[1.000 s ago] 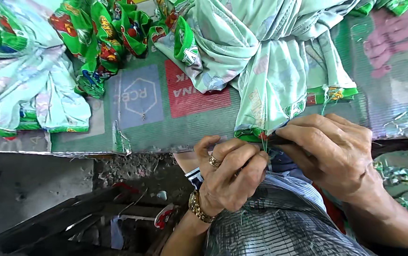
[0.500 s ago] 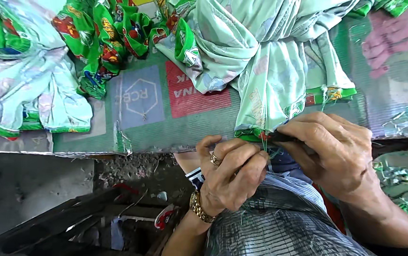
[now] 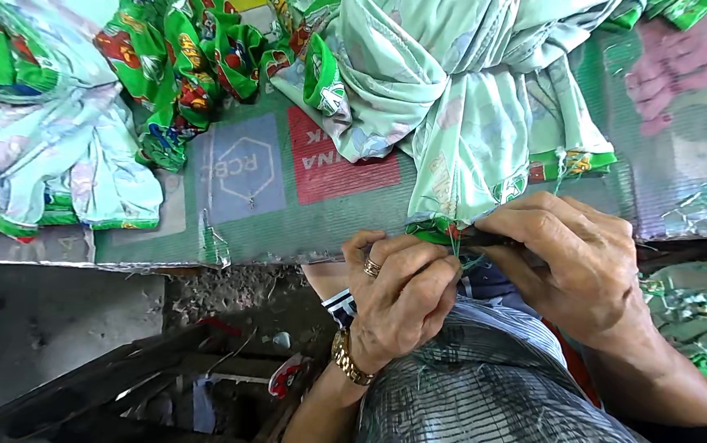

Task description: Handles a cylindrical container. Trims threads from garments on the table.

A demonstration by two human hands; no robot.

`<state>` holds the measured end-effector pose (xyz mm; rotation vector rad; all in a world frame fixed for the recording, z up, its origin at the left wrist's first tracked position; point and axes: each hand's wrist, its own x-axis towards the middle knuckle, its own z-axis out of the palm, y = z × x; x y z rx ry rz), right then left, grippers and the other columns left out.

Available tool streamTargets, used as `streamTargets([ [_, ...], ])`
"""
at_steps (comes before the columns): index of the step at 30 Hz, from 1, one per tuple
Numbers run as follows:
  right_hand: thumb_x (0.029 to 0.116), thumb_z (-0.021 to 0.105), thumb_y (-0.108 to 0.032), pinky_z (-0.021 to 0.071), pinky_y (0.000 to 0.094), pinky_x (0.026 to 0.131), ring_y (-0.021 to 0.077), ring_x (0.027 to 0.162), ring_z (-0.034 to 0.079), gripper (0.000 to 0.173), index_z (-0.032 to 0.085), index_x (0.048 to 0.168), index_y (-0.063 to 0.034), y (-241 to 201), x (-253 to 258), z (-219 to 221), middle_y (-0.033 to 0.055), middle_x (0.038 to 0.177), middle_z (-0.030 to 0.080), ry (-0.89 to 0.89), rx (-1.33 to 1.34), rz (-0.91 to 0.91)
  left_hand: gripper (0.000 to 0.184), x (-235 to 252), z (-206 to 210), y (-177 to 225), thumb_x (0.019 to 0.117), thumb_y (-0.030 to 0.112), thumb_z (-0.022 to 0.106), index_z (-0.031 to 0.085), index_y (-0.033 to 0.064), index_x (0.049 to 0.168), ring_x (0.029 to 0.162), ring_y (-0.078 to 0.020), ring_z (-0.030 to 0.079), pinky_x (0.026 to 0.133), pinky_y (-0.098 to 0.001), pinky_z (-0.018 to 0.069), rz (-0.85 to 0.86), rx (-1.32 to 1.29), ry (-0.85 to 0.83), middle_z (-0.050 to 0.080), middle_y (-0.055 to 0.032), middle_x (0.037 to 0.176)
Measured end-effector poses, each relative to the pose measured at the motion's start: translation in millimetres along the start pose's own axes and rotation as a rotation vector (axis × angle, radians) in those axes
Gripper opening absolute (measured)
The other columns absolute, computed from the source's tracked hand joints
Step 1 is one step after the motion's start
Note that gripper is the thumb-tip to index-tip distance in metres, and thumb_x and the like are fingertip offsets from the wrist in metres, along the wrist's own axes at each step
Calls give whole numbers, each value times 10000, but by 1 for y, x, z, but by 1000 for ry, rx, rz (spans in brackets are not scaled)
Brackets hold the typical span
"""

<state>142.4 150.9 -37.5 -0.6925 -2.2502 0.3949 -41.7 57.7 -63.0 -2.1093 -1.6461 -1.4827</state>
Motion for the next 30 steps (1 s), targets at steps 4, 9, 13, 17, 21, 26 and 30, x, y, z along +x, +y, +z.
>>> streamTargets([
  [4,991,633,-131,449,322,602,180,751,643,114,709,1038,-60,-1,1,2,99,914,704,14,0,16,31,1,0,2,983,152,637,637,145,1013,1071,-97,612,1078,-393,385,19,5,-8,671,23,1054],
  [9,990,635,-128,439,312,596,168,744,636,104,702,1033,-61,0,0,3,88,900,698,26,21,16,30,0,0,5,991,165,637,636,139,1007,1065,-91,615,1076,-388,389,26,-7,3,677,26,1043],
  [13,992,628,-121,436,309,598,167,740,636,102,705,1019,-59,1,-1,5,93,895,701,44,25,6,24,-1,1,7,984,153,642,640,135,1000,1049,-94,619,1074,-393,390,31,-21,7,678,22,1033],
  [17,996,628,-138,458,311,617,168,757,640,116,703,1027,-55,3,0,2,88,902,694,16,33,7,26,-1,1,6,991,159,636,635,136,1004,1056,-90,620,1082,-392,388,30,-9,2,680,24,1034],
  [21,999,630,-163,469,321,619,178,774,646,143,694,1062,-52,4,2,-2,87,915,689,-23,31,-13,26,0,1,5,989,155,637,635,133,1003,1050,-95,619,1074,-393,387,36,4,-1,679,18,1027],
  [26,996,628,-156,472,314,620,176,783,649,132,696,1049,-56,3,4,0,85,922,692,-30,60,-43,22,-1,2,6,982,146,641,640,136,1001,1051,-93,618,1075,-396,376,46,6,-10,685,20,1031],
  [30,999,622,-149,487,312,626,163,785,655,135,708,1054,-61,3,4,1,75,928,700,-28,74,-25,21,-2,2,6,984,144,637,632,134,1001,1054,-101,618,1081,-398,376,66,2,-17,683,14,1036],
])
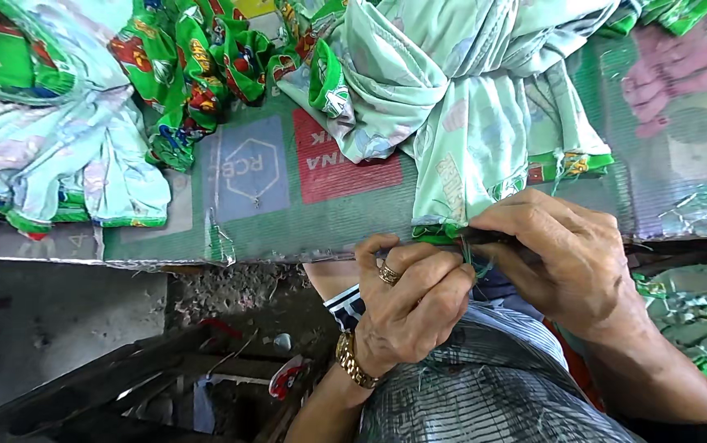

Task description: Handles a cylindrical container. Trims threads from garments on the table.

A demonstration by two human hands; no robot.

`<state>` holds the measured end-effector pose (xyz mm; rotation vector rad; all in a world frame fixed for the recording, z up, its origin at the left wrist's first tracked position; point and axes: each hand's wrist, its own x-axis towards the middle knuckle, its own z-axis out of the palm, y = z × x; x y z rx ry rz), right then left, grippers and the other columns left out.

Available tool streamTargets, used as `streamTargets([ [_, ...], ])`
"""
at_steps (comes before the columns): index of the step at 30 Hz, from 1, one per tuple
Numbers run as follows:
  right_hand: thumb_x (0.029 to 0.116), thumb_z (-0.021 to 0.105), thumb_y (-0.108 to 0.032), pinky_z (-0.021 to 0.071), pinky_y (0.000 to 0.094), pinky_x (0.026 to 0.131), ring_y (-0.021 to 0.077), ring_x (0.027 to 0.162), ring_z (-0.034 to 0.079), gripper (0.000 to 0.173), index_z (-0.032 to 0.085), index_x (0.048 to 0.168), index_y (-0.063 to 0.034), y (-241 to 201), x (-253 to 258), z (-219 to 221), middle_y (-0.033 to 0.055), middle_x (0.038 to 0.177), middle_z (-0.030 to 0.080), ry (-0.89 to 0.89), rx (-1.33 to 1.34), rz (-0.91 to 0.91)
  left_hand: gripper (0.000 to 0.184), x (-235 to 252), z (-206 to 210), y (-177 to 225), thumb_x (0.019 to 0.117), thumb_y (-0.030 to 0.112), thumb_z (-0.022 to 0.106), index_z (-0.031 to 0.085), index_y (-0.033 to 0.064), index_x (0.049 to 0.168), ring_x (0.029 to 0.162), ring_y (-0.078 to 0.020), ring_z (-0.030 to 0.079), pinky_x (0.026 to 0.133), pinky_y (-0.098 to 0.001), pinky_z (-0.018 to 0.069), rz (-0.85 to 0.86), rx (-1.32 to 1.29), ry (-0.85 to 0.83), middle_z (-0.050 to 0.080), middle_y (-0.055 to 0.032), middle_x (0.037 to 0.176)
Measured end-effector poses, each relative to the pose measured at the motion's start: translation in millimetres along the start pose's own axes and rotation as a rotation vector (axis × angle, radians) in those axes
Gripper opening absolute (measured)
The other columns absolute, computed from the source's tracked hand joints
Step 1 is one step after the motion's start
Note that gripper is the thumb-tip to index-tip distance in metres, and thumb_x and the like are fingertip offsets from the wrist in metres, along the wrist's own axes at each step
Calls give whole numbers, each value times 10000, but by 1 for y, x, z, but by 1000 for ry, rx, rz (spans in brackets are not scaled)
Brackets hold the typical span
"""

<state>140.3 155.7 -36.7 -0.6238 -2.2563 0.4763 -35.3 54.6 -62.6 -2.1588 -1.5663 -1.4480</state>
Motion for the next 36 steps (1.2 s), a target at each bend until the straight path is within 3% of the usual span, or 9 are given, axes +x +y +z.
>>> streamTargets([
  [13,1000,618,-139,449,295,596,142,730,622,130,712,1033,-55,2,1,1,64,880,682,24,28,21,24,0,0,0,993,153,621,627,136,1009,1037,-93,627,1074,-395,392,-13,-13,14,687,19,1020],
  [17,988,661,-179,500,265,653,120,794,645,131,701,1056,-74,3,-1,-4,55,928,686,13,34,38,43,2,-4,-4,1010,165,600,635,140,1012,1034,-72,633,1067,-372,413,-83,-44,54,686,30,1022],
  [22,988,652,-166,492,310,638,168,794,661,134,708,1045,-59,2,-2,0,86,943,709,9,-13,2,52,2,-3,-5,1014,181,596,633,144,1006,1025,-64,638,1054,-359,425,-101,-72,74,694,39,1021],
  [36,984,655,-168,487,274,636,123,776,647,126,712,1028,-64,1,2,7,57,907,699,59,83,19,71,2,2,0,1011,171,603,650,130,976,1024,-65,632,1016,-326,446,-158,-160,79,700,36,1009],
])
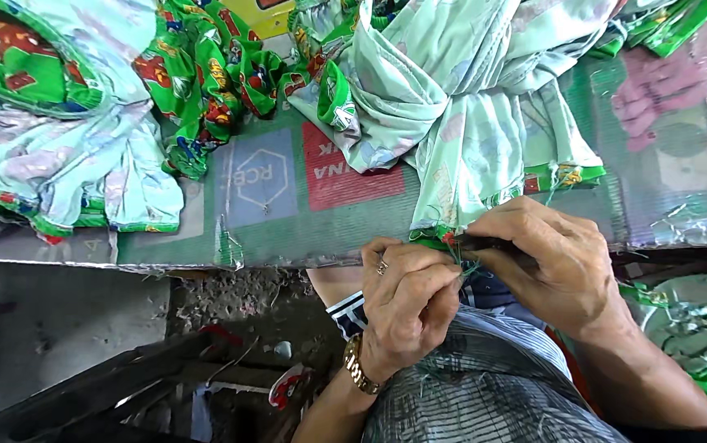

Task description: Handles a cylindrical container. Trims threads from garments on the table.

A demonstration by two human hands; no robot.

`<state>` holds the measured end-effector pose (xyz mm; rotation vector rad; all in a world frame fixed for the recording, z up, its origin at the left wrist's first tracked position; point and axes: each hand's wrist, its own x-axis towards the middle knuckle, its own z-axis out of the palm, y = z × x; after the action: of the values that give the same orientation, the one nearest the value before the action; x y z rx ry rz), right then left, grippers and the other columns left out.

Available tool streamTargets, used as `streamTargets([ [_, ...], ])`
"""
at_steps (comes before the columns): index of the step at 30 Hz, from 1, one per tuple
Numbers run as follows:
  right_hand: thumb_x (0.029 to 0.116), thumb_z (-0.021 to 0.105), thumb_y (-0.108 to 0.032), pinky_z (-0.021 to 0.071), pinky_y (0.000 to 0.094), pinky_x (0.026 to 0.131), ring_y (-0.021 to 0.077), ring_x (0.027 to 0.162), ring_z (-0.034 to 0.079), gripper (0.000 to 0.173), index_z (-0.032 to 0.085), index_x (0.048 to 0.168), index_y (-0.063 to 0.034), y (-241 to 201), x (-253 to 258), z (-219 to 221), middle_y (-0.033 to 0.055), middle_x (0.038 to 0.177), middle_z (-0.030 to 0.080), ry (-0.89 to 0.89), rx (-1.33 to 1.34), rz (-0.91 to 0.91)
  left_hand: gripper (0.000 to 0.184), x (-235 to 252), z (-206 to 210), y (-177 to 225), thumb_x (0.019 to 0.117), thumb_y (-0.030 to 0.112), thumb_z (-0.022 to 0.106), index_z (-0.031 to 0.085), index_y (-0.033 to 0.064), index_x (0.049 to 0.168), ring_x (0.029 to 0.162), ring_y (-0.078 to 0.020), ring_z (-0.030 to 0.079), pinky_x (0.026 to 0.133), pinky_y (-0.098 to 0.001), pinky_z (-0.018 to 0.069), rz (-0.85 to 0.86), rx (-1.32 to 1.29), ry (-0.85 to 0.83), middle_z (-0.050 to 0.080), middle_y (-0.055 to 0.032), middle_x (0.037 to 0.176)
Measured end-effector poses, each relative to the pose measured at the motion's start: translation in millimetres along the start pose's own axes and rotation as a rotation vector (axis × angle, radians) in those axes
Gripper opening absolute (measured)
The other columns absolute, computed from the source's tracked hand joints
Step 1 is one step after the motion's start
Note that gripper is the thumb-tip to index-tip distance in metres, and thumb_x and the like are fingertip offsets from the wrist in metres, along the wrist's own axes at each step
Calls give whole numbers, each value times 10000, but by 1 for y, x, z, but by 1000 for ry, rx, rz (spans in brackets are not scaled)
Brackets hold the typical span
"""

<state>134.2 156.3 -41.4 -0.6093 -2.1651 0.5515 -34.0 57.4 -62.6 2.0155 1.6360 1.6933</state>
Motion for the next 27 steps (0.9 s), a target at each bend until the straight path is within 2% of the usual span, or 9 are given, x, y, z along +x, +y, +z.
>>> streamTargets([
  [4,987,663,-178,494,248,649,96,789,645,118,706,1037,-80,-1,0,1,43,926,694,16,14,35,66,1,-1,-1,1006,166,607,643,127,967,984,-54,633,981,-299,465,-42,-77,16,693,46,982],
  [15,982,663,-139,502,259,669,107,789,650,88,713,1000,-69,0,0,6,48,898,700,45,24,-6,71,0,0,0,1009,158,602,645,117,970,978,-53,634,973,-292,469,-76,-148,37,695,42,979],
  [18,991,642,-144,492,288,651,134,792,656,100,718,1002,-80,-1,-2,2,55,908,710,-11,-12,-27,70,-3,-5,-2,1005,169,598,644,126,976,989,-59,636,974,-299,471,-68,-134,9,697,43,983],
  [22,1014,622,-243,494,315,621,163,773,658,164,715,1027,-109,-1,-9,-18,45,908,701,-209,-71,-85,73,-11,-26,-4,1003,190,601,651,137,995,985,-83,640,967,-320,479,-26,-79,-126,693,21,997],
  [24,1024,611,-293,493,265,629,109,767,640,200,708,1062,-122,1,-12,-30,20,913,688,-278,-9,-82,74,-13,-40,-2,1005,192,580,637,145,1010,976,-100,646,974,-330,470,17,10,-264,694,5,996],
  [26,1012,627,-297,501,198,644,41,784,632,202,708,1073,-122,4,-12,-37,-6,926,688,-284,82,-41,109,-10,-50,0,1001,211,574,643,133,966,896,-137,649,933,-350,459,80,123,-406,692,-23,909],
  [27,1000,639,-296,507,180,645,20,782,628,198,703,1070,-122,4,-11,-39,-17,925,686,-271,101,-15,194,-7,-54,1,1020,265,572,655,127,912,828,-151,645,900,-359,460,105,173,-458,680,-30,833],
])
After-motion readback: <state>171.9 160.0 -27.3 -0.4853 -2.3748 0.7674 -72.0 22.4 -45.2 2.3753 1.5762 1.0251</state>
